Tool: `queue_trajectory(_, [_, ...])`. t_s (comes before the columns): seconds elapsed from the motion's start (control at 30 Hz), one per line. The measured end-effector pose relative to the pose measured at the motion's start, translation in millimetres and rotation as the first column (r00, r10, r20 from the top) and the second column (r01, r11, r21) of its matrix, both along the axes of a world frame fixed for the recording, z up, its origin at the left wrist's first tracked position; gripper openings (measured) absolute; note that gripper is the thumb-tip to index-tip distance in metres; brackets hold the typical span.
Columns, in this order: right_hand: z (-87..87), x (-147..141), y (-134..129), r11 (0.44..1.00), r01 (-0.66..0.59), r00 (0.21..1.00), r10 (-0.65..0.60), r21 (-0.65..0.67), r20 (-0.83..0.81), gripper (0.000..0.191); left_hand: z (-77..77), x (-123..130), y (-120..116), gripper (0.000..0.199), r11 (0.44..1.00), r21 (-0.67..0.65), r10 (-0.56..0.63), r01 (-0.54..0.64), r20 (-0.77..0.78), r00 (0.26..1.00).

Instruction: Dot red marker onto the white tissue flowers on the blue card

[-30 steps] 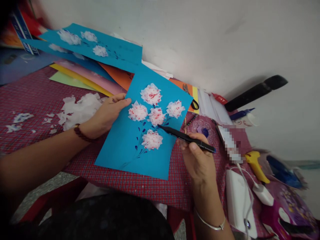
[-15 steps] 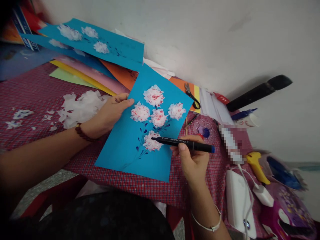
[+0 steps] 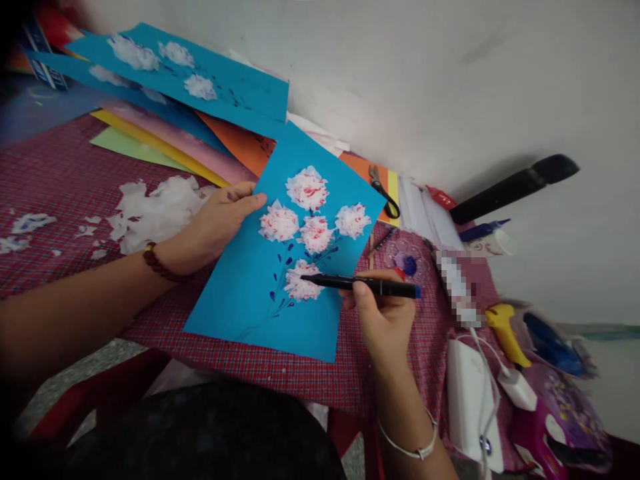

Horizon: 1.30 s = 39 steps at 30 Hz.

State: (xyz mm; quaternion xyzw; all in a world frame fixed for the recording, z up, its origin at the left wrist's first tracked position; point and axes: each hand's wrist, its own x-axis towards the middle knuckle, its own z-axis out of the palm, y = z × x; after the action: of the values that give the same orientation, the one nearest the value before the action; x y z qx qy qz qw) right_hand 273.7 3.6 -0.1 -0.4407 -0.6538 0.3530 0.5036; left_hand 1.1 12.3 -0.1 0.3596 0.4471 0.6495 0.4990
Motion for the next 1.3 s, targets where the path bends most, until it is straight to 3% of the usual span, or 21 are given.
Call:
queue_trajectory(0.13, [6.0,3.4,1.6,0.995,0.082,0.991,-0.076,0.049,-0.114,0.017,2.4,-0.2,0.0,0.013,1.0,0.004,-0.007,0.007,0.031,0.999])
queue_trajectory(0.23, [7.3,4.4,2.2,0.997,0.055,0.983,-0.045,0.057,-0.176,0.018,2.4,-0.3,-0.2,0.014,1.0,0.005,0.0,0.0,0.026,1.0])
queue_trajectory(0.5, [-2.1,7.2,-1.1,0.998,-0.012,1.0,0.012,0.063,0.005,0.016,7.2,1.6,-1.6,0.02,0.999,-0.049,0.015,-0.014,0.017,1.0])
queue_trajectory(0.67, [-1.8,9.8,-0.3,0.997,-0.072,0.997,0.072,0.033,-0.018,0.014,9.9,0.8,-2.2,0.02,0.997,-0.082,0.009,-0.011,-0.025,1.0])
queue_trajectory(0.93, [-0.9,-0.3,3.7,0.997,-0.017,0.998,0.022,0.08,-0.062,0.013,7.1,0.3,-2.2,0.018,0.998,-0.061,-0.003,-0.001,-0.072,0.997])
queue_trajectory(1.3, [-1.4,10.0,1.1,0.997,-0.081,0.993,0.08,-0.014,-0.083,0.015,8.2,0.2,-2.2,0.017,0.998,-0.058,-0.014,0.011,-0.044,0.999])
